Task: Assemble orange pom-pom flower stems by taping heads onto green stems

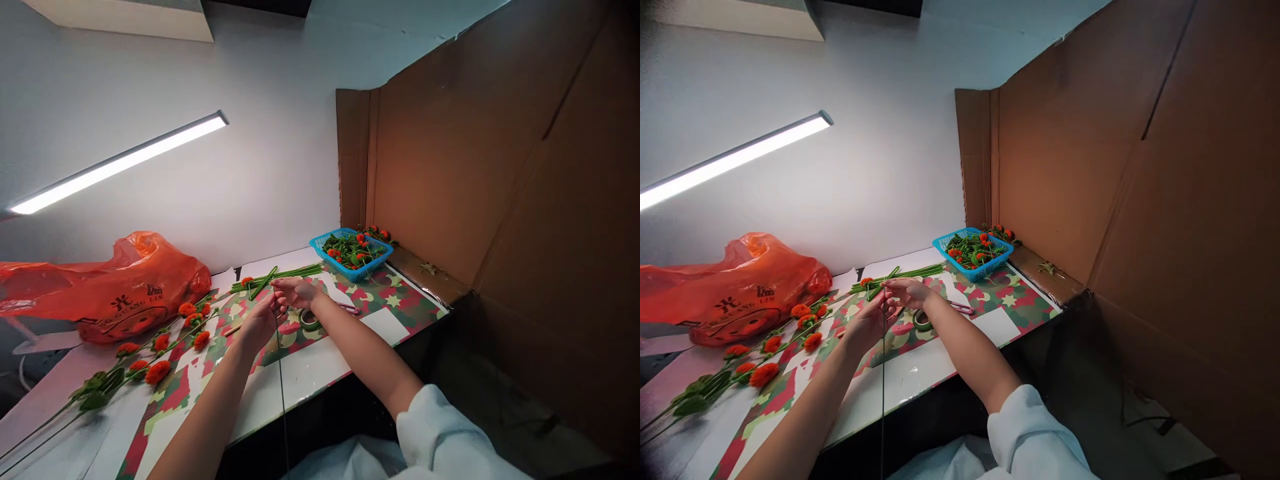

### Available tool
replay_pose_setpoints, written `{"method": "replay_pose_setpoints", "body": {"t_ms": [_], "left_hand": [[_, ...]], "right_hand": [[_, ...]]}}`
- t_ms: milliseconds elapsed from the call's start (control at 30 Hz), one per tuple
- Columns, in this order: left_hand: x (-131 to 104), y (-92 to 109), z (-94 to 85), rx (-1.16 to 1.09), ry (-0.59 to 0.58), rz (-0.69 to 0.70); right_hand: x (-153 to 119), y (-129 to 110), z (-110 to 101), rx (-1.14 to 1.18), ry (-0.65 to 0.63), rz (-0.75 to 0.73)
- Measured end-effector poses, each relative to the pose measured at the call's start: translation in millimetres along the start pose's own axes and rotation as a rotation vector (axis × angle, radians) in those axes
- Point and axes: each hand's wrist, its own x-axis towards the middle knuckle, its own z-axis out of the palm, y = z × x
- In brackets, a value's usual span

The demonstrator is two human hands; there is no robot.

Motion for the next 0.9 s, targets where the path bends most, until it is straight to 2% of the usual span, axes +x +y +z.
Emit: {"method": "replay_pose_setpoints", "body": {"t_ms": [67, 200, 267, 433, 633, 700, 833, 900], "left_hand": [[0, 0, -1.9, 0.057, 0.022, -0.001], [0, 6, -3.6, 0.329, 0.229, 0.129], [1, 9, -2.5, 0.389, 0.258, 0.162], [8, 14, 5.2, 0.18, 0.259, 0.075], [18, 8, 10.6, -0.013, 0.217, -0.04], [19, 7, 6.9, 0.02, 0.185, -0.061], [27, 13, -12.8, 0.274, 0.088, -0.046], [36, 22, -26.0, 0.416, 0.112, -0.02]], "right_hand": [[-1, 0, 1, 0.002, 0.012, -0.02], [-1, -2, 2, 0.004, 0.048, -0.052], [0, -4, 1, 0.006, 0.051, -0.04], [4, -8, -4, 0.076, -0.032, -0.003], [5, -19, -9, 0.128, -0.133, 0.091], [8, -20, -12, 0.129, -0.139, 0.112], [16, -18, -15, 0.136, -0.018, 0.108], [19, -19, -15, 0.143, 0.017, 0.088]]}}
